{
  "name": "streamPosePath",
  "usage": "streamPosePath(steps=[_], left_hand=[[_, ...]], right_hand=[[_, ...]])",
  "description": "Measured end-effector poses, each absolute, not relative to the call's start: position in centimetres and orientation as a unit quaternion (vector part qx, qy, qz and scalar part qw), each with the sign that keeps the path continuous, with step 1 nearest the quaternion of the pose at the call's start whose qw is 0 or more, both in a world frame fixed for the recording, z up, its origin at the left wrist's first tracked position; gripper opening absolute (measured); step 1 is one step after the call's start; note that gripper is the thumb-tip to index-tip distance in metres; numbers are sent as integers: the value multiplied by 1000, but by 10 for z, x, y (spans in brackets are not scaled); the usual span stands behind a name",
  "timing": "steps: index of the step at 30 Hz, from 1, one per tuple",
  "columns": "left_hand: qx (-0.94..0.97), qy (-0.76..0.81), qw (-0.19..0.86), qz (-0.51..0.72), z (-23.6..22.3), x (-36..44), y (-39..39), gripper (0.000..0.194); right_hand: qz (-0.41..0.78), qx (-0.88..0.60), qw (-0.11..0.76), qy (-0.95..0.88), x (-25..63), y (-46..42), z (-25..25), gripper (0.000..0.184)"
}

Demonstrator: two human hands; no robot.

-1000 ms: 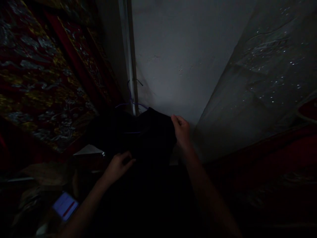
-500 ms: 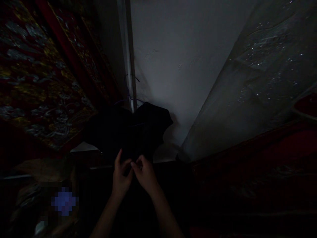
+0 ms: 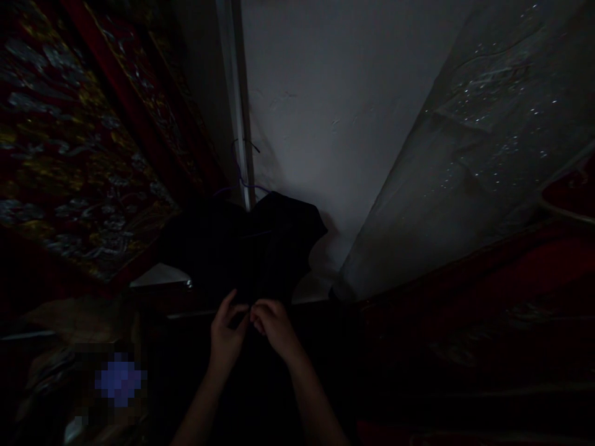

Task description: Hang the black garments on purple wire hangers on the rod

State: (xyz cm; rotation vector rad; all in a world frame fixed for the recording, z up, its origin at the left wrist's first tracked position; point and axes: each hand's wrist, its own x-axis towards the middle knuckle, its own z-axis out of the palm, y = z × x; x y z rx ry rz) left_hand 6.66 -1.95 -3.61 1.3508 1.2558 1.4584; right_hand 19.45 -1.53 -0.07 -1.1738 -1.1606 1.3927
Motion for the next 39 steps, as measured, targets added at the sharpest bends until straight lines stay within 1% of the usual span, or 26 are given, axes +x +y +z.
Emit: streamPosePath(steps=[3,5,6,12,15,16,18,20,21,23,25,28,29,31,34,37,39], left_hand=[[529,485,388,578,-39,66,-14,32],[541,488,374,573,-37,66,-11,19],[546,493,367,569,-36,65,-10,14],[579,490,362,542,-37,62,7,9],[602,495,348,521,-41,59,18,7],[610,498,345,511,-39,57,21,10],[629,491,342,496,-28,53,27,23],[652,458,330,506,0,50,32,36],[663,433,312,524,19,49,34,38],[679,393,231,575,64,47,41,38],[703,360,139,597,108,47,49,36],[747,338,55,571,150,51,59,18],[754,339,39,561,156,54,61,14],[758,345,15,553,160,59,61,11],[739,352,-21,575,160,60,59,12],[650,394,-37,648,161,40,61,14],[548,422,4,722,153,13,69,17]], right_hand=[[630,-478,445,-421,195,-3,9,26],[652,-461,434,-416,198,12,26,26],[655,-449,442,-418,200,21,39,26],[585,-379,557,-451,209,78,142,21],[552,-358,589,-469,202,84,168,20],[542,-355,596,-474,199,82,169,21],[521,-357,608,-481,193,75,164,21],[497,-366,614,-492,188,66,155,21],[483,-371,615,-500,187,63,152,21],[458,-377,616,-519,186,57,150,21],[436,-373,616,-540,187,53,155,22],[401,-364,626,-561,188,50,163,22],[390,-363,631,-564,188,51,163,22],[372,-370,639,-562,188,57,155,22],[358,-413,628,-554,186,67,122,23],[384,-472,584,-538,183,68,79,26],[421,-474,564,-529,180,59,55,26]])
